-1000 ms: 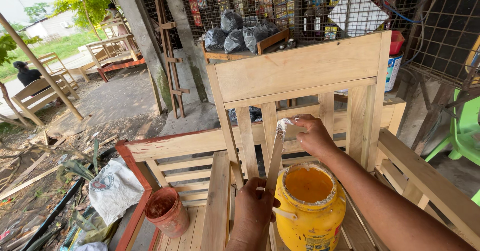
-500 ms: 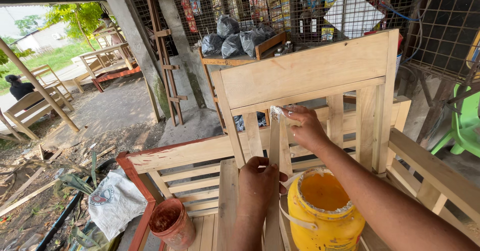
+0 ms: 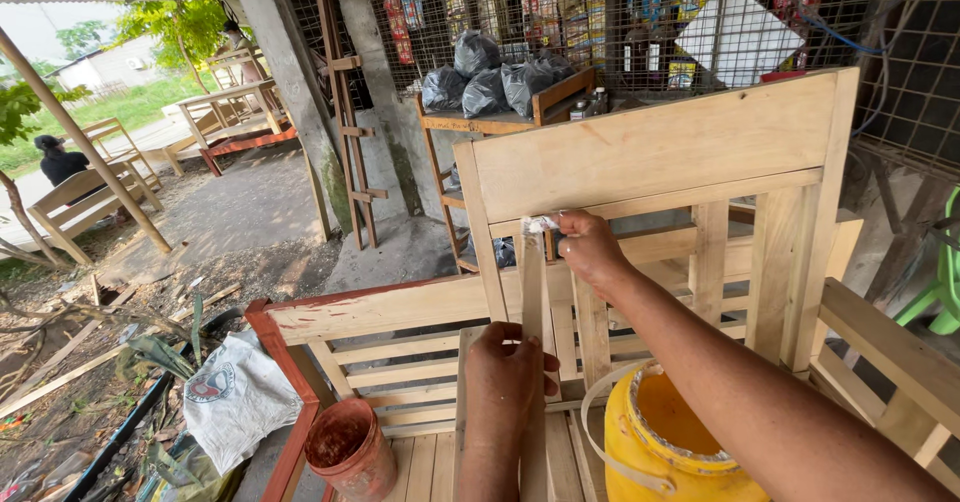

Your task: The person applies a white paste to the joints of a wooden chair using a small wooden stick. They scoop the paste from a yellow container and spread it into the gaps between the chair's frame pieces.

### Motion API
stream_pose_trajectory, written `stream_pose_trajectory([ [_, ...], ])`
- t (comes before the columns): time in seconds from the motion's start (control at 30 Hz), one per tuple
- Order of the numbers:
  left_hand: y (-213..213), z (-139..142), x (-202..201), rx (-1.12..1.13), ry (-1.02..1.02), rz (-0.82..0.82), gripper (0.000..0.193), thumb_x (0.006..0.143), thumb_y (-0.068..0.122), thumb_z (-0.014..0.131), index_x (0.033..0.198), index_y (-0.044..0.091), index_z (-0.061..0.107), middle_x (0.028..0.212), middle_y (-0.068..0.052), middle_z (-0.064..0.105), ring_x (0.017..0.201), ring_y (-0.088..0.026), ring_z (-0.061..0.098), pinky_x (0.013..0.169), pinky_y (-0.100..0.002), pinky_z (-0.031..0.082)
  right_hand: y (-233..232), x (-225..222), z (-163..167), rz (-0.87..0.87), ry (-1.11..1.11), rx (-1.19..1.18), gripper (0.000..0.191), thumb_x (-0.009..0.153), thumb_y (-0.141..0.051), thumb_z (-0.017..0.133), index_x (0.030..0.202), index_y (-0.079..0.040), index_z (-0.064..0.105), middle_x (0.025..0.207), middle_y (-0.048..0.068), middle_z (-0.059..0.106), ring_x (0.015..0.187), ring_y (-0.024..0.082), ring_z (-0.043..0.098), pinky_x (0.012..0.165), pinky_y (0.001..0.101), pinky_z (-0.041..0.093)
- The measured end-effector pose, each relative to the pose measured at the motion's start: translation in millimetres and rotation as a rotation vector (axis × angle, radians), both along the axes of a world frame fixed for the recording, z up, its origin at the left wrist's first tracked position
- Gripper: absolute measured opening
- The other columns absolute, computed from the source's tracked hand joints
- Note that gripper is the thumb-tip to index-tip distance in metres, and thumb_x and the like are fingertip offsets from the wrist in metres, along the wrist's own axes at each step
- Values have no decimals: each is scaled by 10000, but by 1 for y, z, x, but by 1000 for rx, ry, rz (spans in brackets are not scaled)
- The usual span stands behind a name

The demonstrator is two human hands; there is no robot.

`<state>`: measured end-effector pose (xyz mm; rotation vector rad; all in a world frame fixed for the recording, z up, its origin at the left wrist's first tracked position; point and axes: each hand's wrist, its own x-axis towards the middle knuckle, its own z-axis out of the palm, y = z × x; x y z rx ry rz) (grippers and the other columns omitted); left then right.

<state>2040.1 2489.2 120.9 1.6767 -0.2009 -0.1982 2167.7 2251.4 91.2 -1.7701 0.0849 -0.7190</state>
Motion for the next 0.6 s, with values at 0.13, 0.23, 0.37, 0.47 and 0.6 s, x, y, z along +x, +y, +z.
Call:
stream_pose_trajectory([
  [0.13, 16, 3, 20, -9, -10, 83, 209, 942, 68, 576, 1113, -32, 643, 744, -133, 747, 503, -185, 671, 429, -331, 536, 28, 17, 20, 10, 135, -6, 398, 856, -39, 617, 1247, -26, 687, 1117, 92, 735, 930, 153, 646, 755, 331, 530],
  [0.23, 25, 2, 32, 49, 41, 86, 211, 981, 106, 566, 1103, -40, 660, 736, -151, 759, 508, -174, 672, 447, -309, 546, 40, 31, 27, -44, 141, -181, 424, 861, -22, 631, 1280, -42, 695, 1082, 107, 690, 873, 143, 611, 757, 313, 531],
  [0.37, 33, 2, 47, 78, 47, 76, 209, 1001, 139, 560, 1114, -16, 643, 736, -135, 746, 502, -184, 656, 450, -318, 534, 53, 55, 21, -79, 53, -342, 417, 843, -4, 625, 1250, -44, 702, 1172, 26, 625, 834, 149, 617, 777, 291, 534],
  [0.47, 40, 2, 56, 77, 42, 75, 201, 1000, 140, 568, 1092, -21, 647, 736, -130, 744, 513, -173, 666, 450, -317, 542, 60, 66, 17, -108, -29, -444, 394, 833, 19, 607, 1203, -41, 731, 1132, 44, 625, 891, 188, 648, 806, 319, 542],
  [0.6, 48, -2, 66, 74, 38, 69, 197, 991, 140, 583, 1066, -31, 647, 727, -135, 741, 523, -167, 687, 454, -316, 551, 74, 63, 20, -211, 16, -680, 555, 794, 51, 585, 1285, -168, 722, 1042, 53, 599, 1046, 220, 589, 945, 375, 452],
])
